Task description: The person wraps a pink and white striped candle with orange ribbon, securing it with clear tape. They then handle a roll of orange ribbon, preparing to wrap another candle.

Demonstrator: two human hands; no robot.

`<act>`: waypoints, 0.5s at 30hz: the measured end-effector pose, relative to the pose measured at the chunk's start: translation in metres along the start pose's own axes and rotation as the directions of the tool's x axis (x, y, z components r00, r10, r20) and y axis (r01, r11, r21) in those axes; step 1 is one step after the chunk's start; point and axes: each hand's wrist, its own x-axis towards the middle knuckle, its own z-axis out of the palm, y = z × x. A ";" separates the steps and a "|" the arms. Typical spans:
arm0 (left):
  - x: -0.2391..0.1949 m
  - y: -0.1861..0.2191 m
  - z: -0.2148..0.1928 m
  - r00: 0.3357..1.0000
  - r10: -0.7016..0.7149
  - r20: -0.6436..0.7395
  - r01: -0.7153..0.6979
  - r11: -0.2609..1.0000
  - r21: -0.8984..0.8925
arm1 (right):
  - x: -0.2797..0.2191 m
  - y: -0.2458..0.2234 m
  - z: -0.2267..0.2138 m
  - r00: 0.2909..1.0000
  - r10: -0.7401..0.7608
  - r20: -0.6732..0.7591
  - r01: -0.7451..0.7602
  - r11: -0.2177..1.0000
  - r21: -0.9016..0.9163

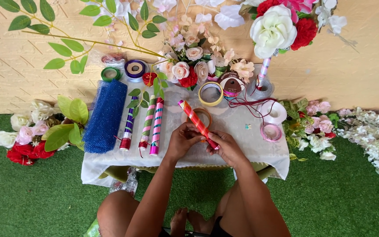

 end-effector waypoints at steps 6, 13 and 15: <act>0.001 -0.003 -0.001 1.000 -0.002 0.010 0.003 1.000 -0.004 | -0.003 -0.006 0.004 1.000 0.018 -0.003 -0.018 1.000 0.009; -0.002 -0.001 -0.001 0.999 0.026 0.021 -0.026 1.000 -0.014 | -0.003 -0.009 0.005 0.999 -0.035 -0.023 0.035 0.999 0.000; 0.000 -0.005 -0.002 0.999 0.026 0.020 -0.026 1.000 0.002 | 0.000 -0.008 0.002 0.994 -0.099 -0.047 0.098 0.995 -0.019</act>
